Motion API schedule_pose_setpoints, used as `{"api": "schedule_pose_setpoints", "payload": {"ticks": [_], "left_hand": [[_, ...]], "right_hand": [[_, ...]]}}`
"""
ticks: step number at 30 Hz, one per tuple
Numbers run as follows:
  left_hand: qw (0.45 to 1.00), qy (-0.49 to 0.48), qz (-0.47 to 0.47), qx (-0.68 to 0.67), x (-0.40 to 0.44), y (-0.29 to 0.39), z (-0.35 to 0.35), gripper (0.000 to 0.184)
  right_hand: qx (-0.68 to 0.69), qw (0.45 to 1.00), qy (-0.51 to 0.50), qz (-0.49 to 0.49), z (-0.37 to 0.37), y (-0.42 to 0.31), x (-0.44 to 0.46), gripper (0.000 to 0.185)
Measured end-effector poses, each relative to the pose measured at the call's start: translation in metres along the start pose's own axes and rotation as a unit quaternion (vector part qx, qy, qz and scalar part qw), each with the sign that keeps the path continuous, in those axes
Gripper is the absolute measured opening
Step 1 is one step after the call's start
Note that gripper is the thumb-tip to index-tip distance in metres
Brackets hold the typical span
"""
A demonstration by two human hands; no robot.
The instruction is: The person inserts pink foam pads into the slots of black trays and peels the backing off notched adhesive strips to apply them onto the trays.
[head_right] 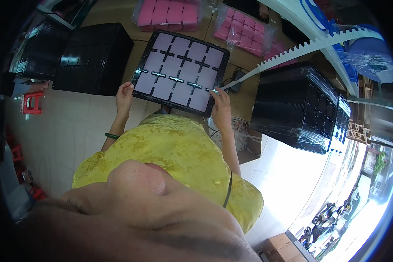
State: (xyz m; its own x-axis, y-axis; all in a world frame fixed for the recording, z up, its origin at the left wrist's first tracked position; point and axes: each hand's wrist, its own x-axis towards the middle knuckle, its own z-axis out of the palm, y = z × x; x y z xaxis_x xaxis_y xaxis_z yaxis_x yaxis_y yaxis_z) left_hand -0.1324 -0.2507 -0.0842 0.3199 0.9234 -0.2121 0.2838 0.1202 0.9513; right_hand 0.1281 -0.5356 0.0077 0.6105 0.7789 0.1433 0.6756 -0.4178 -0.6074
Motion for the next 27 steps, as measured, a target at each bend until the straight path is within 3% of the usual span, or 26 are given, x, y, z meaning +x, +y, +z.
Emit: {"api": "schedule_pose_setpoints", "payload": {"ticks": [3, 7, 9, 12, 15, 18, 21, 24, 25, 27], "left_hand": [[0.988, 0.034, 0.119, 0.089, 0.031, 0.033, 0.008, 0.035], [0.966, 0.033, 0.198, 0.162, 0.108, 0.051, 0.062, 0.049], [0.958, 0.02, 0.202, 0.202, 0.149, 0.052, 0.094, 0.055], [0.952, 0.003, 0.157, 0.263, 0.194, 0.049, 0.134, 0.06], [0.964, -0.152, 0.124, 0.178, 0.217, 0.043, 0.137, 0.061], [0.964, -0.24, 0.06, 0.099, 0.236, 0.036, 0.135, 0.057], [0.959, -0.243, 0.088, 0.118, 0.223, 0.056, 0.136, 0.055], [0.962, -0.189, 0.076, 0.185, 0.256, 0.026, 0.151, 0.055], [0.963, -0.145, 0.093, 0.206, 0.254, 0.027, 0.154, 0.053], [0.959, -0.154, 0.131, 0.198, 0.249, 0.025, 0.154, 0.053]], "right_hand": [[0.104, 0.992, 0.069, 0.014, -0.008, 0.015, 0.038, 0.05], [0.04, 0.979, 0.162, 0.119, 0.036, 0.079, 0.119, 0.057], [0.075, 0.962, 0.172, 0.199, 0.056, 0.093, 0.156, 0.072], [0.012, 0.957, 0.161, 0.241, 0.081, 0.123, 0.183, 0.079], [0.134, 0.94, 0.181, 0.256, 0.089, 0.141, 0.184, 0.082], [0.138, 0.94, 0.176, 0.257, 0.091, 0.152, 0.178, 0.085], [0.186, 0.949, 0.129, 0.22, 0.089, 0.143, 0.18, 0.086], [0.25, 0.932, 0.152, 0.215, 0.11, 0.19, 0.188, 0.086], [0.167, 0.93, 0.181, 0.274, 0.095, 0.17, 0.186, 0.086], [0.114, 0.956, 0.149, 0.223, 0.094, 0.162, 0.187, 0.087]]}}
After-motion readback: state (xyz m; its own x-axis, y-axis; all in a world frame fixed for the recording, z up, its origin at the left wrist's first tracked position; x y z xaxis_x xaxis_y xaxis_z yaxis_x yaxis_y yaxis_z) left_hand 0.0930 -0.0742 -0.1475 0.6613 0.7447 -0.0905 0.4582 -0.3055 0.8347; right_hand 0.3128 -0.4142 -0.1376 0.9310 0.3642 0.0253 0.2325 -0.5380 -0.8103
